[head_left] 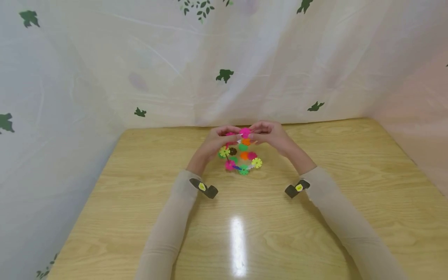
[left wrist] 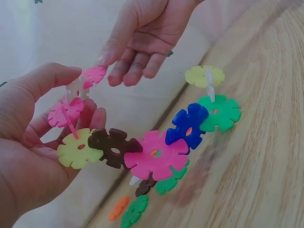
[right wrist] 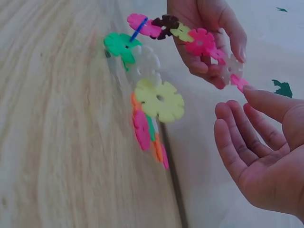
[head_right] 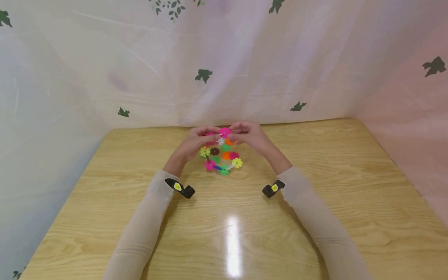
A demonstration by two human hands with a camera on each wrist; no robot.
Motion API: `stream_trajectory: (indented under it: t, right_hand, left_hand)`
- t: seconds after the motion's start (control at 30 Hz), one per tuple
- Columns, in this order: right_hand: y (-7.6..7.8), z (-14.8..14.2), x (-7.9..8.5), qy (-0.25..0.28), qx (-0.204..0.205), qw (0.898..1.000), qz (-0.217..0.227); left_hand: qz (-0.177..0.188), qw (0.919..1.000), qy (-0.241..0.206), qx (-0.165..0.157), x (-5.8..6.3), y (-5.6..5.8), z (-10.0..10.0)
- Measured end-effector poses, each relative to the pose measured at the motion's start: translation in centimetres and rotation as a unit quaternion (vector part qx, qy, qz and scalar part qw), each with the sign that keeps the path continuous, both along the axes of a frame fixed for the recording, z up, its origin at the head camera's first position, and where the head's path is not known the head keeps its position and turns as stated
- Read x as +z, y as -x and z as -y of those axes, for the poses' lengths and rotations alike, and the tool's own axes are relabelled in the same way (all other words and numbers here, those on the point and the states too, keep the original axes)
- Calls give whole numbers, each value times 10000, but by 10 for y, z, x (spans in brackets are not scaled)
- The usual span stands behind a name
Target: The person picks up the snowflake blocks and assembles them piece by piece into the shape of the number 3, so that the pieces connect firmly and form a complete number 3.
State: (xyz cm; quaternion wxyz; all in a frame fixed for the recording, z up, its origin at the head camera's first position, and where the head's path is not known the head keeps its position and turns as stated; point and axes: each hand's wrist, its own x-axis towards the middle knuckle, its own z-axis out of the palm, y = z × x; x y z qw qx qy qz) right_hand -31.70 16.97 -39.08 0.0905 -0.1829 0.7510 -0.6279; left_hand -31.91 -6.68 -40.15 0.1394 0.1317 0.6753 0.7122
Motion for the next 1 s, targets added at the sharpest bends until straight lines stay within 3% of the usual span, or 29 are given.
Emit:
stream_trajectory:
  t: [0.2,0.53,0.8,1.0]
  right_hand:
    - [7,-12,0,-590,86,9982,99]
    - [15,-18,-9,-1697,971,9803,265]
    - [16,-13,-20,-2415,1413,9595,-324]
    - [15,-6,-20,-2598,1455,9527,-609]
  left_hand:
    - [-90,9999,40,-32,3,2,3]
    - [-175,9992,298,-186,3,2,10]
    - [-149,9991,233,-315,3,2,10]
    - [-110,9993,180,-308,2,3,10]
